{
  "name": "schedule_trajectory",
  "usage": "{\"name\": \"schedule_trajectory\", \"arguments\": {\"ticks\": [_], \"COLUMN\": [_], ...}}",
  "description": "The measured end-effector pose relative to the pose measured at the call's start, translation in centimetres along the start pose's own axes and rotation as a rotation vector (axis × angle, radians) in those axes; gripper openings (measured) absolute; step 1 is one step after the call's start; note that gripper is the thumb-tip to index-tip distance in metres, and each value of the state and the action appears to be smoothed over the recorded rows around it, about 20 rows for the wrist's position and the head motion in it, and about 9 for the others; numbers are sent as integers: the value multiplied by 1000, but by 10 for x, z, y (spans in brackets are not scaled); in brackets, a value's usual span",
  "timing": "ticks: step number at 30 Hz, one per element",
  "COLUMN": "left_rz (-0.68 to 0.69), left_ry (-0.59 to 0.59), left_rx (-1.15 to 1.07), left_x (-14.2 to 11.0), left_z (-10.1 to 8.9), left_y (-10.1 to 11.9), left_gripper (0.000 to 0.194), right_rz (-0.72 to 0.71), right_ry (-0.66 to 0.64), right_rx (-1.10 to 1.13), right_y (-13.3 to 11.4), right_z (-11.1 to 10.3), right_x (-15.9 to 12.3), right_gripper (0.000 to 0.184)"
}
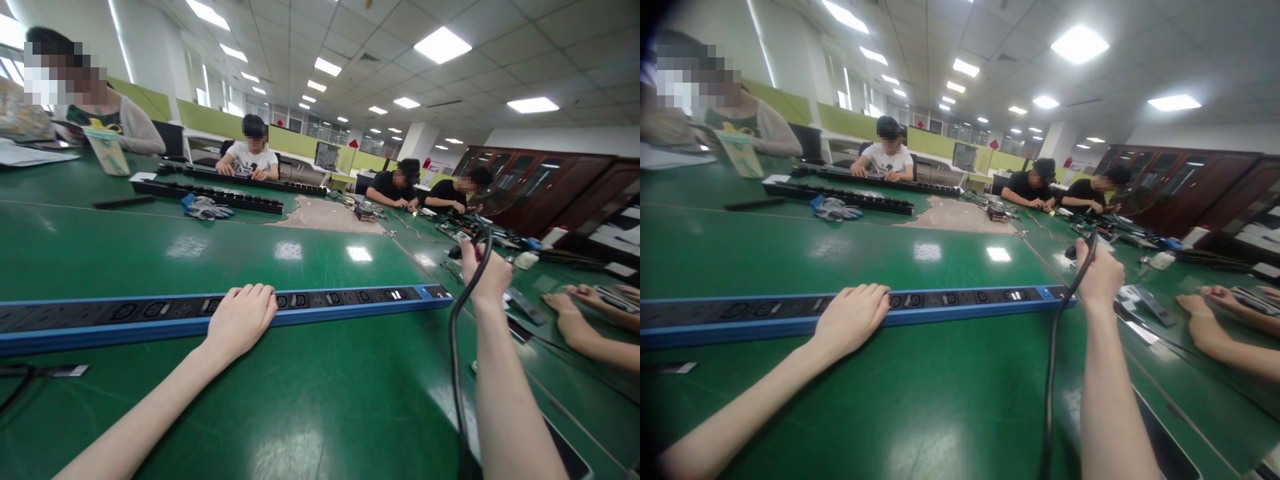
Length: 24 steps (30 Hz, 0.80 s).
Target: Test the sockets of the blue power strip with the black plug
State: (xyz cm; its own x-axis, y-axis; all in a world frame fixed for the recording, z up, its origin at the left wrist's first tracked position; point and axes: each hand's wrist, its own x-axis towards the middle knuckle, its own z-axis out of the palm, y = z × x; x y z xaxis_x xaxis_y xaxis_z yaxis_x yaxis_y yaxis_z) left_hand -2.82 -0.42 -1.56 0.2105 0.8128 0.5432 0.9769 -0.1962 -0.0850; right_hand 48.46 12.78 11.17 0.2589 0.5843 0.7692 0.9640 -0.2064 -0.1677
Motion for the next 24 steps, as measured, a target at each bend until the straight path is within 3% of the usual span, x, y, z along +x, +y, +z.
{"name": "schedule_trajectory", "arguments": {"ticks": [3, 7, 12, 18, 24], "left_rz": [-1, -12, -26, -28, -30], "left_ry": [-3, 0, 14, 22, 14], "left_rx": [16, 10, -25, -32, -22], "left_x": [-1, -1, -1, -1, -1], "left_z": [-1, -4, -5, -5, -6], "left_y": [0, 1, 1, 1, 1], "left_gripper": [34, 34, 33, 34, 33], "right_rz": [38, -26, -59, -26, -20], "right_ry": [-80, -285, -470, -510, -535], "right_rx": [-118, -215, -246, -238, -219], "right_y": [15, 39, 43, 50, 59], "right_z": [8, 32, 60, 76, 79], "right_x": [1, -5, -18, -22, -19], "right_gripper": [69, 70, 68, 66, 68]}}
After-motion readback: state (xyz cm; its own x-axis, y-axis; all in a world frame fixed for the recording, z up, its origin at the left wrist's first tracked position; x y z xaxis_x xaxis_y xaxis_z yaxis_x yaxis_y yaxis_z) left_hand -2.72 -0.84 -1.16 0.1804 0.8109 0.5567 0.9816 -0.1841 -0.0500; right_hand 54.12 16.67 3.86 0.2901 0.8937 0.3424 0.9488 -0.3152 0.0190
